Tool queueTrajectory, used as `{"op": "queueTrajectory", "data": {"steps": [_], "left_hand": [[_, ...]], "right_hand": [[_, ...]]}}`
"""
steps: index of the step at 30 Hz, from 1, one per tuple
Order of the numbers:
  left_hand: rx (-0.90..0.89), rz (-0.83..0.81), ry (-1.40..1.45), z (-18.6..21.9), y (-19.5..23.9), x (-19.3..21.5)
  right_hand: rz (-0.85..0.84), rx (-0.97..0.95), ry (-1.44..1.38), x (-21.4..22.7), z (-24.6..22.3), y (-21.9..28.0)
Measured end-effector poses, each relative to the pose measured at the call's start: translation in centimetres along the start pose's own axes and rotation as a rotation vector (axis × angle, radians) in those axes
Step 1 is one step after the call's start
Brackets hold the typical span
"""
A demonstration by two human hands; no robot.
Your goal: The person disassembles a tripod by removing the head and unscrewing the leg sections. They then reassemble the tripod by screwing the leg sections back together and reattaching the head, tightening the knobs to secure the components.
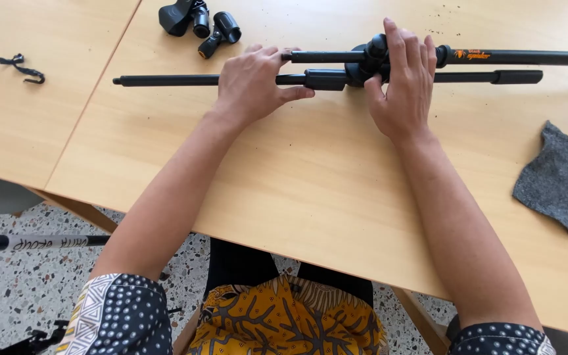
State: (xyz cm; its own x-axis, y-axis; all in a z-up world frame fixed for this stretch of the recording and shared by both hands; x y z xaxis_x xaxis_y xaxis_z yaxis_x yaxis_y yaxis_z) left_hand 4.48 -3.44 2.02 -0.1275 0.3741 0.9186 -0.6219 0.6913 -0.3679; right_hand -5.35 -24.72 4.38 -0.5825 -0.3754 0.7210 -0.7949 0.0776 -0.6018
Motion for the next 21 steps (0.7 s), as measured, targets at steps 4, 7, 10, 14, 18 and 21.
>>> {"op": "queueTrajectory", "data": {"steps": [4, 7, 10, 14, 18, 21], "left_hand": [[0.016, -0.043, 0.038, -0.1, -0.1, 0.3], [-0.012, -0.089, 0.044, -0.4, 0.0, -0.1], [-0.059, -0.084, 0.043, -0.5, 0.1, -0.1], [-0.044, -0.089, 0.053, -1.1, 0.2, -0.5], [-0.066, -0.07, 0.047, -1.0, 0.3, -0.3], [-0.032, -0.122, 0.074, -0.2, 0.4, 0.7]], "right_hand": [[0.004, -0.031, 0.029, 0.2, 0.4, -0.2], [0.054, -0.094, 0.036, 0.8, 1.1, -0.3], [0.119, -0.051, 0.066, 1.4, 0.9, -0.4], [0.206, 0.086, -0.085, 3.2, 1.4, -0.3], [0.681, -0.119, -0.244, 7.7, 9.6, 0.7], [0.704, -0.72, -0.367, 9.9, 21.1, 2.8]]}}
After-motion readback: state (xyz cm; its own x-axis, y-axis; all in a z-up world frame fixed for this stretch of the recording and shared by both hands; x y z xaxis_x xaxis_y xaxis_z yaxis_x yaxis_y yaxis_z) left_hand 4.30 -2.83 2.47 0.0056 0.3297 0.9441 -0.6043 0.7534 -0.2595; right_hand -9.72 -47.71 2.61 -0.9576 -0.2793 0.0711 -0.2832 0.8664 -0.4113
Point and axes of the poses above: each hand's wrist, its own y-axis away from the middle knuckle, its own x-axis out of the back of the hand, z = x × y, the point moved 6 cm from there along -y, towards the middle knuckle, and after that the axes turned 10 degrees about -x, right-handed, at the moved point
